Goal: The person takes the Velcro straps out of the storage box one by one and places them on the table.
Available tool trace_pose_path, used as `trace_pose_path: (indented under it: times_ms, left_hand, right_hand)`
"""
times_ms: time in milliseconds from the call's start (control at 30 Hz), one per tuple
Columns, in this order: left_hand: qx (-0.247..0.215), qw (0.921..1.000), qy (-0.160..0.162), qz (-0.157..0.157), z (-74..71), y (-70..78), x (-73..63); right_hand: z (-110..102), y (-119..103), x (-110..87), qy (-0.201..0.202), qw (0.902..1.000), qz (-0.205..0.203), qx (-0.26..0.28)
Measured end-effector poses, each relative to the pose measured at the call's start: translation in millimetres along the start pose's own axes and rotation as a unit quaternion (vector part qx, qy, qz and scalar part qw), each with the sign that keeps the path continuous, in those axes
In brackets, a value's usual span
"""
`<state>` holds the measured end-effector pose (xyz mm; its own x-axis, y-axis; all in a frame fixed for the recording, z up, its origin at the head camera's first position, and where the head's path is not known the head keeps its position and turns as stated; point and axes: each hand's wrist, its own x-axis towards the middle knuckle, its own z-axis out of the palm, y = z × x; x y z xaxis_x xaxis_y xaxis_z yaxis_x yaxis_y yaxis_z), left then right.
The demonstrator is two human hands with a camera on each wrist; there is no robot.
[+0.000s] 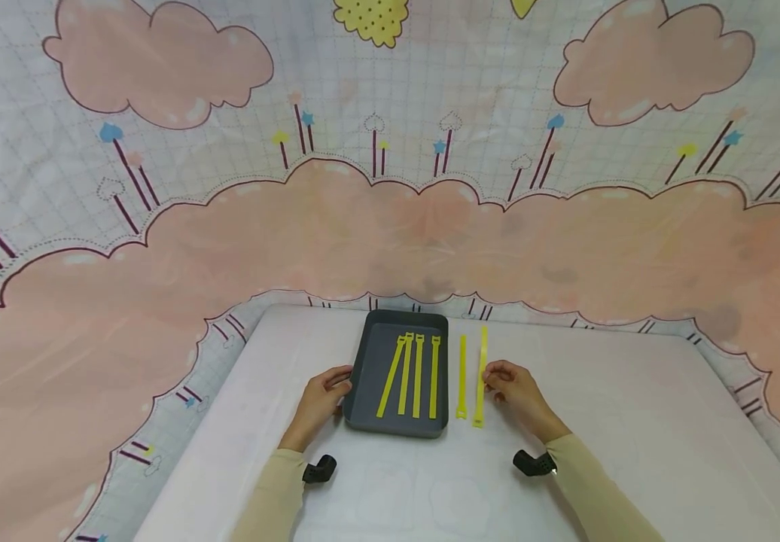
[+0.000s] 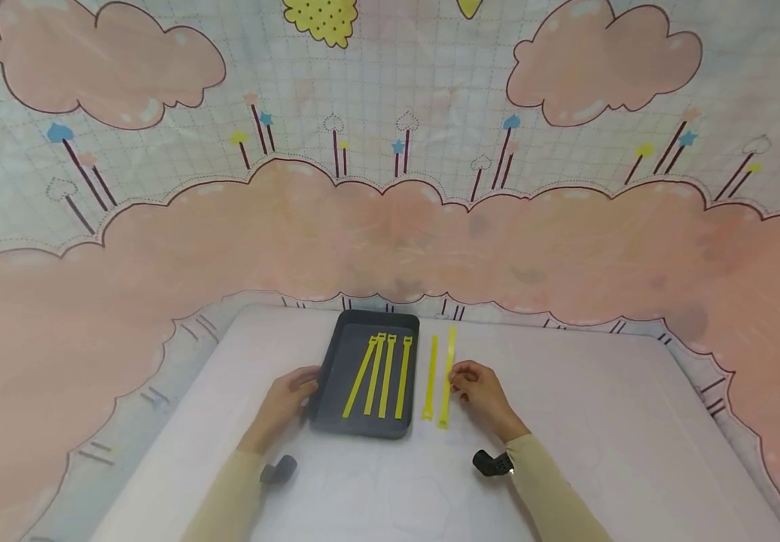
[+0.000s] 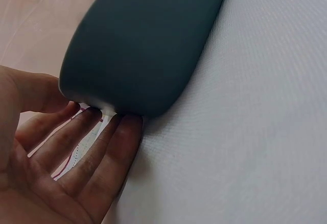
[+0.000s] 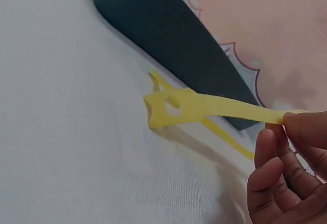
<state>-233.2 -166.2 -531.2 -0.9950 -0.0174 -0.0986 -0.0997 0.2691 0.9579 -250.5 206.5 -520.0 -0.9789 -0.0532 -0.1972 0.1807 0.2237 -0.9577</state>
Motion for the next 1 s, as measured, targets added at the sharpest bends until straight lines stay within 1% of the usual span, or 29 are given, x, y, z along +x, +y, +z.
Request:
trace_pose_path:
  times_ms: [100, 333, 467, 700, 1000]
  left_hand:
    - [0.0, 1.0, 0.0, 0.001, -0.7, 2.3, 1.0]
    - [0.009, 1.0, 0.002, 0.001, -0.1, 4.4, -1.8]
    - [0.008, 1.0, 0.003, 0.002, 0.3, 5.1, -2.7]
    - [0.01, 0.9999, 0.002, -0.005, 0.1, 5.4, -2.9]
    - [0.007, 1.0, 0.0, -0.006, 0.6, 5.2, -0.9]
  right_hand:
    - [-1.3, 1.4, 3.6, 0.005, 0.9999, -0.004, -0.01]
    - [-1.5, 2.9, 8.9, 0.008, 0.999, -0.014, -0.041]
    - [-0.7, 3.3, 12.4, 0.02, 0.9982, -0.021, -0.053]
    - [-0.6, 4.0, 16.1, 0.039, 0.9962, 0.001, -0.077]
    - [0.5, 5.1, 19.6, 0.057, 0.9914, 0.005, -0.118]
